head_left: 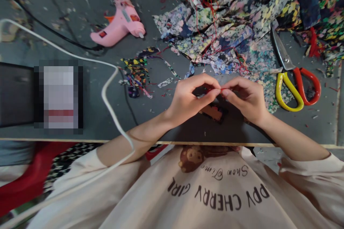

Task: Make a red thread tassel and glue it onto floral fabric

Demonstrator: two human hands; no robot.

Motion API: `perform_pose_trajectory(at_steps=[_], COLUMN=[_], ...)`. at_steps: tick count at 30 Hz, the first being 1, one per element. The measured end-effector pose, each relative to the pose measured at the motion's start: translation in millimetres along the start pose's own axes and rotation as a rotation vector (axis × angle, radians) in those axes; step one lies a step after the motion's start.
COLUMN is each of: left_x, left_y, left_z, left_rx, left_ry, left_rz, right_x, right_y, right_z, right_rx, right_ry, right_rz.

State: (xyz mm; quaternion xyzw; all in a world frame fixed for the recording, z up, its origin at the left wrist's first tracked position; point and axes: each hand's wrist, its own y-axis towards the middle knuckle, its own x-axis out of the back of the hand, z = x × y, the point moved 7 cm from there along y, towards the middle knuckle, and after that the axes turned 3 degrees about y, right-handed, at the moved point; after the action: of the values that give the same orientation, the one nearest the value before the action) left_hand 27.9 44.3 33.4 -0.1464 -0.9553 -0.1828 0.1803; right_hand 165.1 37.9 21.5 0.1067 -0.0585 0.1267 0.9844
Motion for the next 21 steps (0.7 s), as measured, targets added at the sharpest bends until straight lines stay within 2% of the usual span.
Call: perform_pose_trajectory(at_steps=[6, 15, 21], left_x=[1.5, 5.5, 4.7], left_y=[-2, 0, 0], left_z=[1, -10, -7], left_rx=[-0.010, -0.179, -0.148], left_ry=[0.077, 0.134, 0.185], left_rz=[-0.015, -0.039, -0.027], right_x=[0, -2, -6], right_y=[0, 0, 0], right_z=[0, 8, 13], right_rx=[0.028, 0.124, 0.193], right_ry=[-0.056, -0.159, -0.239], right_rz=[0.014, 0.030, 0.083])
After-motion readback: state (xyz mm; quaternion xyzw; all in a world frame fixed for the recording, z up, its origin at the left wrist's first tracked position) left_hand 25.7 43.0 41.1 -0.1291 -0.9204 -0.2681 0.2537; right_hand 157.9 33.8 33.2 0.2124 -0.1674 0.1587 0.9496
